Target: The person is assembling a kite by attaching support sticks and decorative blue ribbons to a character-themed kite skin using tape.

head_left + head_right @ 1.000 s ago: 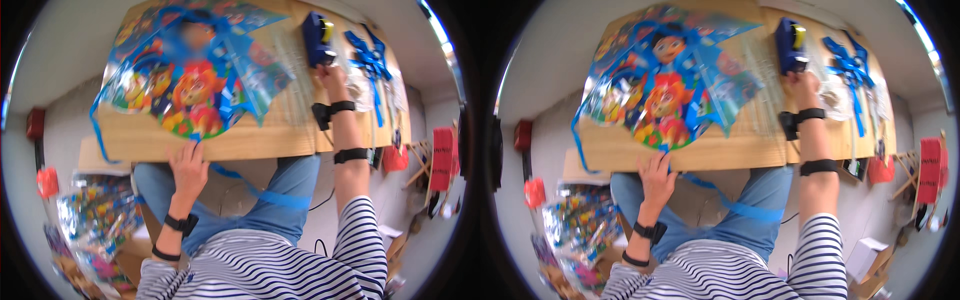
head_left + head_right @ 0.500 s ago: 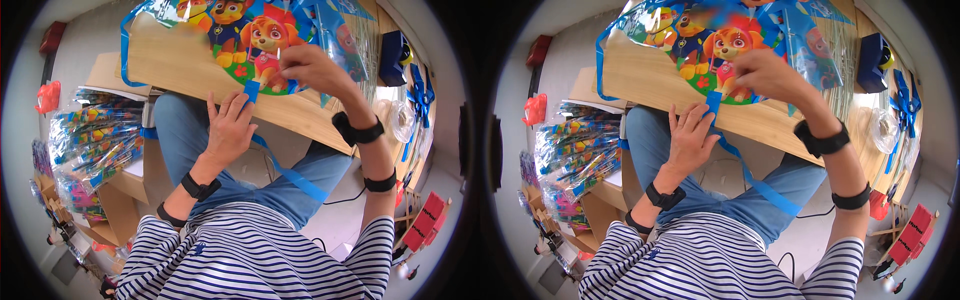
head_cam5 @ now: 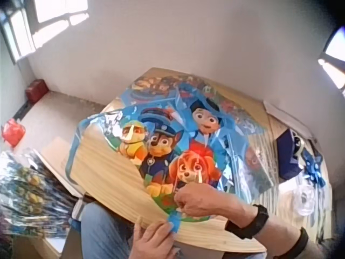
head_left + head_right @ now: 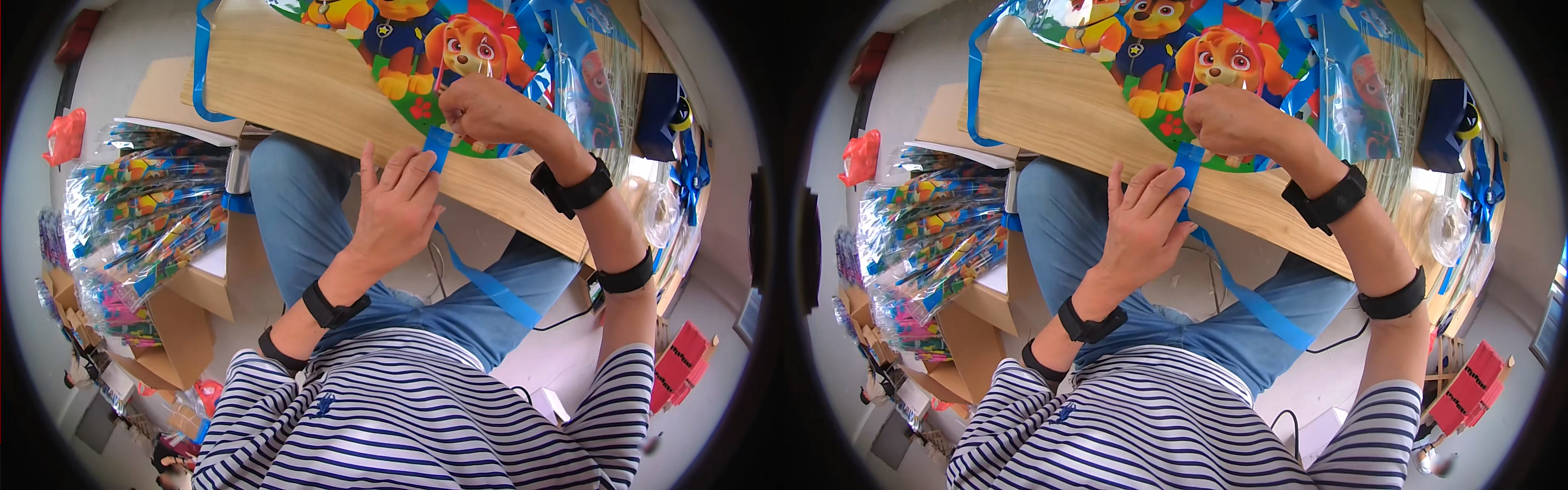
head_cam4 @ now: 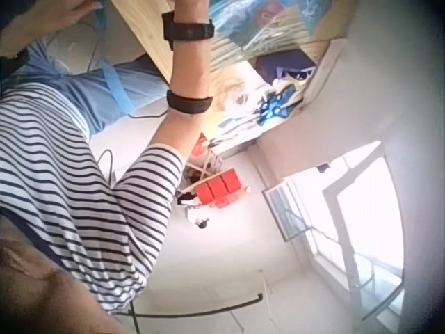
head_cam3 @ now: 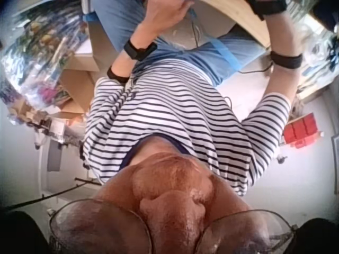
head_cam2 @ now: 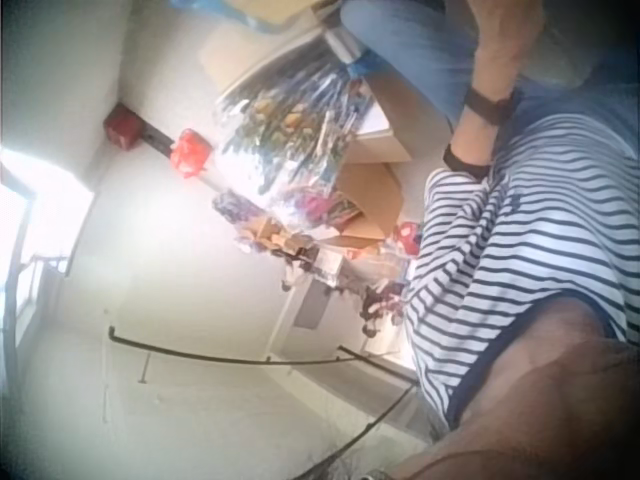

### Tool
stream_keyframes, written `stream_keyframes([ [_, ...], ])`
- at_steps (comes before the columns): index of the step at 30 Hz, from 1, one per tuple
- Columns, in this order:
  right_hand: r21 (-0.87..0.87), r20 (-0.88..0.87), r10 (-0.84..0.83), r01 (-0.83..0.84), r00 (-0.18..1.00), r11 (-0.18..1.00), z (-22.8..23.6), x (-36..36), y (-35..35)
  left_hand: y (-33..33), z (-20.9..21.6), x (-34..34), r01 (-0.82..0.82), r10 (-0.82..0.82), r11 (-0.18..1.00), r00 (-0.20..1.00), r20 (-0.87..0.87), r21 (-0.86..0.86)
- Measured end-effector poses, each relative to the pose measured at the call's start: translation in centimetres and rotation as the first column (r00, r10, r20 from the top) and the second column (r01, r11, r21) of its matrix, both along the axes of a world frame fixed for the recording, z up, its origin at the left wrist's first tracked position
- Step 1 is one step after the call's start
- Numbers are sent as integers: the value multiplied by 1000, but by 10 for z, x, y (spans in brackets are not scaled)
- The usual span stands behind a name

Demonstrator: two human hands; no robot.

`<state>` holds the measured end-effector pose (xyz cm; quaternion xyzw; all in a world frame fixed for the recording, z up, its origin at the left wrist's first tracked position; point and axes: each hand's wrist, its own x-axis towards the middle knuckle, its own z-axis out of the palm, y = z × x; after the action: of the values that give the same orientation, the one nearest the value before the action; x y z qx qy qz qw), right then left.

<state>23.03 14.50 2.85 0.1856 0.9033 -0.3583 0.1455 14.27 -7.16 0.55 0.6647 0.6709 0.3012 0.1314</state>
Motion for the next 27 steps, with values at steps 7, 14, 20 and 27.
stream_keyframes([
  [7,75,32,2,-4,999,997,-4,-1,1,5,-3,3,21,-21,1000,1000,4,-5],
  [14,120,46,19,-24,999,993,-8,-1,0,10,-2,3,36,-36,999,999,6,-3],
  [20,132,3,11,-11,1000,991,-6,1,-1,15,-4,4,54,-54,999,999,9,1],
  [27,185,-17,41,-38,999,982,-10,2,0,19,-5,4,66,-66,998,998,-5,6],
])
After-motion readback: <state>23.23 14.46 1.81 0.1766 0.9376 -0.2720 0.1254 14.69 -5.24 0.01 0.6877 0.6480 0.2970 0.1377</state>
